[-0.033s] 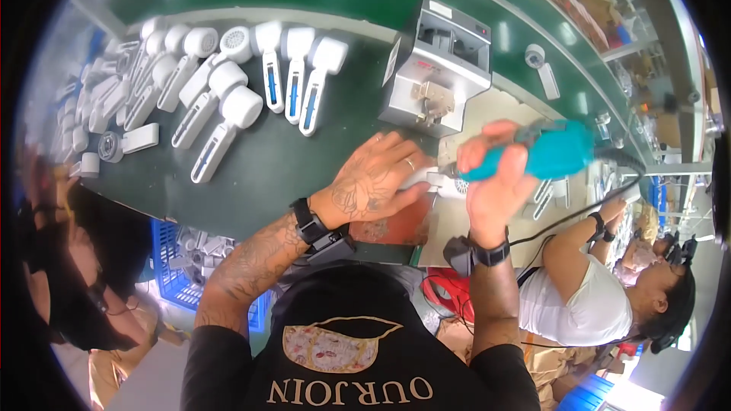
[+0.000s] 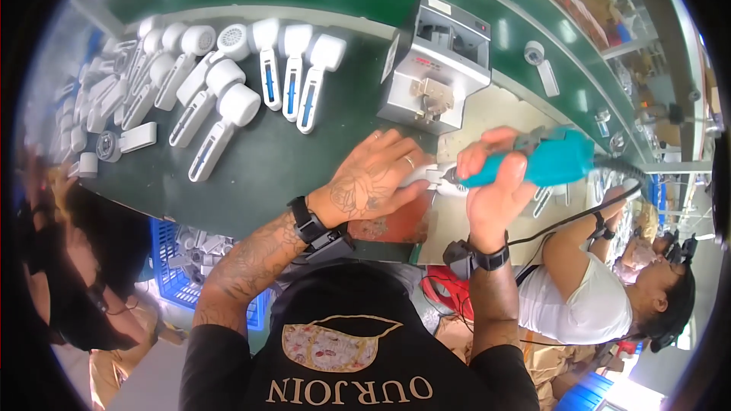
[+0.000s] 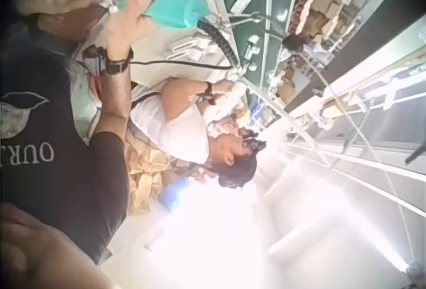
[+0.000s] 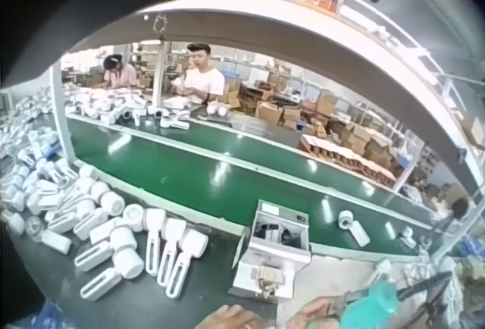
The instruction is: The person picks up a white fan component, places it on a red block, and uses a teal power screwdriver to join the parts. They then set the assembled component aside on the workbench and reach for the next one to repeat the process.
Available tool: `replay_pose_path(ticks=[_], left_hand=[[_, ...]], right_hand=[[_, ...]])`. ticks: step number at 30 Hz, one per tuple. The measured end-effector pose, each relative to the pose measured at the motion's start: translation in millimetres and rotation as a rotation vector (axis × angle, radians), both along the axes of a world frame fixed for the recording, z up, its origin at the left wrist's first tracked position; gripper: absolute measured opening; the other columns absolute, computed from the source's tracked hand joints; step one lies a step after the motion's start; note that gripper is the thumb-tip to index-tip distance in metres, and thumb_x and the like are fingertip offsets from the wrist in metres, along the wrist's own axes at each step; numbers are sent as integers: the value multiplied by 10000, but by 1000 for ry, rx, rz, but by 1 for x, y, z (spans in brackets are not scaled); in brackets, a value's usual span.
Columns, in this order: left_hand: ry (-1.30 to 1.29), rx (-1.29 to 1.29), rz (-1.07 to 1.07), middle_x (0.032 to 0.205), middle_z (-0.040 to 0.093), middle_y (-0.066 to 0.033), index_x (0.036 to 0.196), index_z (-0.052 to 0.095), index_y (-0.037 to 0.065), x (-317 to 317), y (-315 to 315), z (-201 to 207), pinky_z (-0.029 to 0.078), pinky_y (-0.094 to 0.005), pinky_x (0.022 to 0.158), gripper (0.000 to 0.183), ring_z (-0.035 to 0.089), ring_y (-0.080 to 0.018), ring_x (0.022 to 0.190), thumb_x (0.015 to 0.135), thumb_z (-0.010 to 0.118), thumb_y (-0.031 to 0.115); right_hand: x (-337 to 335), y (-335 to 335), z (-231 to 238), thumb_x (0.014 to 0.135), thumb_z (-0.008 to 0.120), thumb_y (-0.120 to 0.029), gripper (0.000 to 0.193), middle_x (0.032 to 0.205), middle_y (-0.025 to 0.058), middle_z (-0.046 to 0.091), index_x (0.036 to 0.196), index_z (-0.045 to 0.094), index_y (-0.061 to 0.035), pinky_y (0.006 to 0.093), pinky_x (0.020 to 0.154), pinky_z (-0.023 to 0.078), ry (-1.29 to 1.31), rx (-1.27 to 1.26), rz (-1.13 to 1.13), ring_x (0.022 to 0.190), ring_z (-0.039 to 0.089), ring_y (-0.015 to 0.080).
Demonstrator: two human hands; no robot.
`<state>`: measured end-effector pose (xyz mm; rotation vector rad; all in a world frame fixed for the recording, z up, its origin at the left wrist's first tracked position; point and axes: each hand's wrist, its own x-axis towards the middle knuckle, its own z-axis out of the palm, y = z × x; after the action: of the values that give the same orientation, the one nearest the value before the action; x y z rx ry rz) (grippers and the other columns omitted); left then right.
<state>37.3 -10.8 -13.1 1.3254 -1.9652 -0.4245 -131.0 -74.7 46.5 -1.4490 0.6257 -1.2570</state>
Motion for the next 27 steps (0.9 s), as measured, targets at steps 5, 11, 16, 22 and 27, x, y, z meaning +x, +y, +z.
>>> replay_pose_path(ticks=[5, 11, 16, 22, 27], left_hand=[[34, 5, 33, 1076, 612, -55, 1168, 661, 116, 0, 0, -5, 443, -415, 909, 315, 555, -272, 1007, 880, 683, 240], [31, -4, 43, 1089, 625, -47, 1166, 674, 122, -3, 4, -5, 453, -419, 889, 334, 567, -273, 990, 853, 725, 224], [23, -21, 35, 1086, 624, -46, 1177, 667, 120, -5, 1, -7, 452, -419, 878, 354, 563, -270, 984, 848, 725, 237], [20, -59, 67, 1105, 595, -74, 1135, 661, 91, -4, -2, -2, 445, -421, 873, 318, 549, -285, 982, 861, 682, 251], [4, -228, 68, 1112, 611, -92, 1077, 681, 102, 6, 6, -14, 460, -436, 877, 336, 574, -310, 1003, 782, 708, 260]], right_hand=[[-7, 12, -5, 964, 595, -531, 591, 672, 78, 520, 1084, 502, 41, 328, 565, 447, 38, -31, -5, 587, 527, 188], [-8, 13, -15, 960, 606, -521, 570, 672, 86, 525, 1058, 499, 31, 339, 571, 449, 27, 2, -19, 588, 526, 195], [-8, 13, -26, 980, 612, -423, 430, 710, 79, 502, 976, 486, -11, 345, 579, 448, -50, 24, -2, 615, 513, 196], [-2, 10, -26, 989, 602, -348, 354, 722, 73, 495, 979, 499, -10, 363, 597, 452, -73, 27, 23, 632, 510, 201], [-11, 10, -47, 982, 563, -416, 391, 725, 66, 502, 1036, 536, -30, 334, 612, 438, 63, 195, -160, 662, 525, 206]])
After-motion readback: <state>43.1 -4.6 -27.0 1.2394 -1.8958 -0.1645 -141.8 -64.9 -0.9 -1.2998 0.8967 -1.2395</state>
